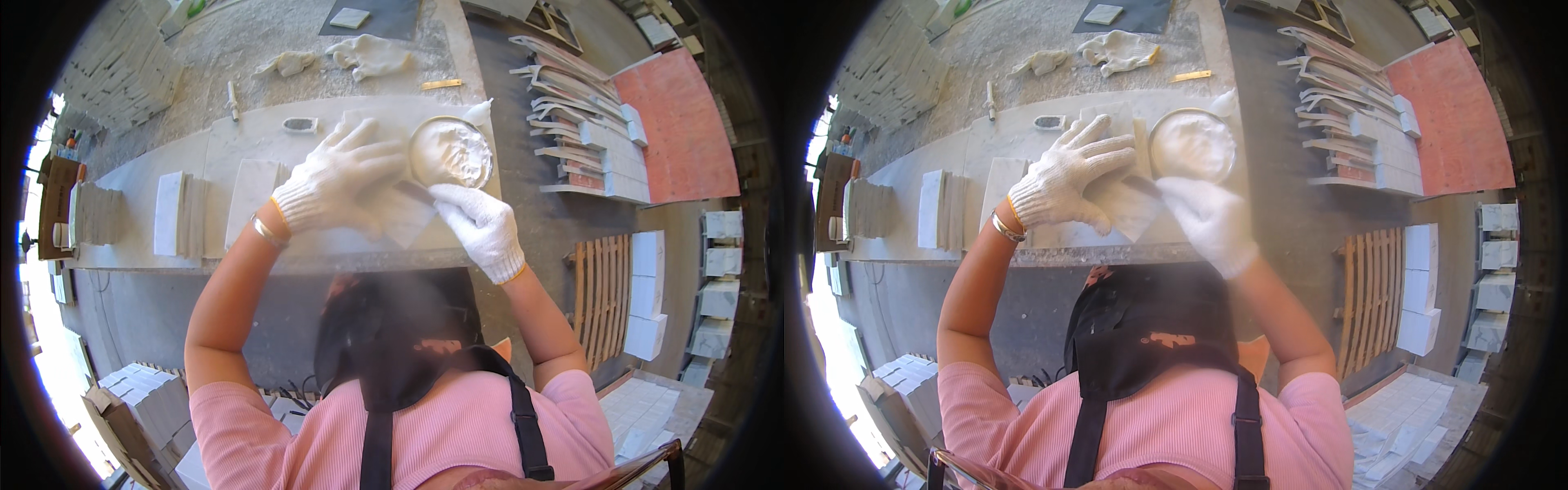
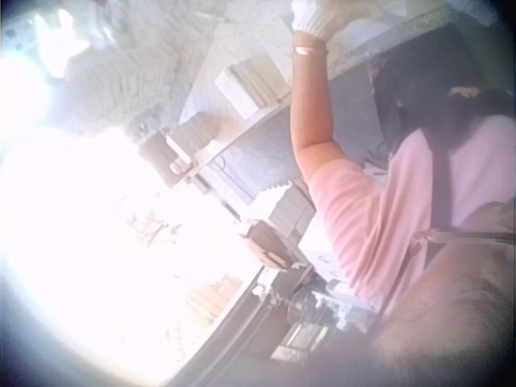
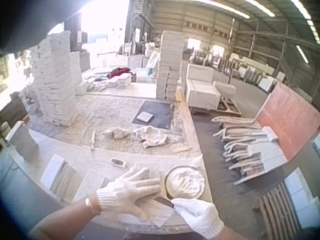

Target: The person applies a white paste to the edges of rectangular white tiles using a small metal spatula, then smooths the edges with a green plastic scraper. The person handles tiles one at a time, repeatedly scooping paste and spreading it along the tile edges before stacking the treated tiles.

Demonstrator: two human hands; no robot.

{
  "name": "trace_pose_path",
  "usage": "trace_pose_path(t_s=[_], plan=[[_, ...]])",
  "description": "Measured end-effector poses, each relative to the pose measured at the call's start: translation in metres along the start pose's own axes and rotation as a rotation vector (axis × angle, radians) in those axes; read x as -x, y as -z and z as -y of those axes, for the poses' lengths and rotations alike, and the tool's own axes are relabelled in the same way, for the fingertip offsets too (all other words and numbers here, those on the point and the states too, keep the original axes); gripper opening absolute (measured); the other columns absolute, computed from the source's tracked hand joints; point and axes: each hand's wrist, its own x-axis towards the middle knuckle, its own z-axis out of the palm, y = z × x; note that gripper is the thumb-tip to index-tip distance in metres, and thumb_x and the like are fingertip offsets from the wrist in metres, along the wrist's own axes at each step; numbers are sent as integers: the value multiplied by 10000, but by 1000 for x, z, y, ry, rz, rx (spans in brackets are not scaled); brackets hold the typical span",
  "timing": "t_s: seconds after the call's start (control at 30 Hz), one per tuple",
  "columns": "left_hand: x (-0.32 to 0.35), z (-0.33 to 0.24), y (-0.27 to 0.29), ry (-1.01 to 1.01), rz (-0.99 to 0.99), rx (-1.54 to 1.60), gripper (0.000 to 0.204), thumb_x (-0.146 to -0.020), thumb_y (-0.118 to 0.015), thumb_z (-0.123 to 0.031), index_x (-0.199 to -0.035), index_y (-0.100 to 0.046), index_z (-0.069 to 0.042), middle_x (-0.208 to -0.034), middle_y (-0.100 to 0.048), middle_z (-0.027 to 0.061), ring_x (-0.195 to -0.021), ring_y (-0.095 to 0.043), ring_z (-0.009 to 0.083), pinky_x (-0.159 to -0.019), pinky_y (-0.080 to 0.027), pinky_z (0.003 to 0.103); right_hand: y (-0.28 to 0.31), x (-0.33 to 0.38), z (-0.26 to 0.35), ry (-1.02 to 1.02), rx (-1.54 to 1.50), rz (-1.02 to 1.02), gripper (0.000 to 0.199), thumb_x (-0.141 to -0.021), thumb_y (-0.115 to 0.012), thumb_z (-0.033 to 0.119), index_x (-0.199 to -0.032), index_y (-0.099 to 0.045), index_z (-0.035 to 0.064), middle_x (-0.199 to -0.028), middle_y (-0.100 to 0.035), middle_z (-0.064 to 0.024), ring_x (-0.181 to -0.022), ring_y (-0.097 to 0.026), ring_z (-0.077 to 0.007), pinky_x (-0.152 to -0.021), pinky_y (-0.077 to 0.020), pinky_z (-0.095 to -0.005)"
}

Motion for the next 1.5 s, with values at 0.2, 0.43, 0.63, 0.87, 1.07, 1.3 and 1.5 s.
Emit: trace_pose_path(t_s=[0.2,0.43,0.63,0.87,1.07,1.3,1.5], plan=[[1,-3,1,10,-13,-44,1127,-481,-948,-479,-1508,-581,-195,-1648,-463,70,-1568,-284,457,-1285,-281,599,1,27,13,2,-22,186,251,-955,-749,86,-1200,-773,41,-1123,-779,-172,-980,-761,-288,-874,-589,-377],[10,-14,0,-93,-30,-295,1180,-583,-798,-705,-1529,-508,-64,-1620,-460,197,-1558,-300,462,-1291,-245,605,28,77,13,-398,-243,152,438,-927,-777,27,-1357,-696,13,-1023,-780,-90,-871,-712,-107,-774,-578,-274],[39,-73,-31,-288,-43,-8,964,-766,-733,-670,-1466,-548,-34,-1514,-554,201,-1466,-444,468,-1225,-339,580,22,89,7,-647,-614,-20,639,-932,-738,-11,-1535,-526,7,-1060,-758,-127,-853,-717,-154,-699,-579,-284],[54,-132,-45,141,-292,397,493,-840,-849,-266,-1271,-732,-57,-1177,-750,134,-1007,-744,298,-914,-583,371,17,99,23,-641,-649,-38,631,-965,-732,28,-1556,-510,22,-1118,-771,-125,-911,-720,-144,-787,-572,-291],[35,-159,-67,544,-154,807,391,-923,-777,-345,-1208,-769,-77,-1105,-761,166,-1009,-735,275,-920,-557,384,12,106,31,-184,-227,-42,555,-932,-782,50,-1462,-620,40,-1092,-776,-188,-913,-764,-226,-844,-587,-328],[38,-155,-61,486,-210,628,135,-921,-774,-151,-930,-767,-17,-901,-774,84,-805,-705,145,-764,-556,301,43,115,16,-319,-411,-25,512,-893,-763,-73,-1389,-654,-7,-981,-783,-121,-839,-727,-152,-773,-604,-313],[50,-122,-27,45,-425,131,199,-771,-856,-239,-823,-771,-67,-979,-792,105,-788,-735,309,-732,-582,388,47,98,-11,-620,-694,-189,376,-972,-698,23,-1345,-661,-14,-946,-753,-102,-783,-706,-155,-689,-576,-288]])
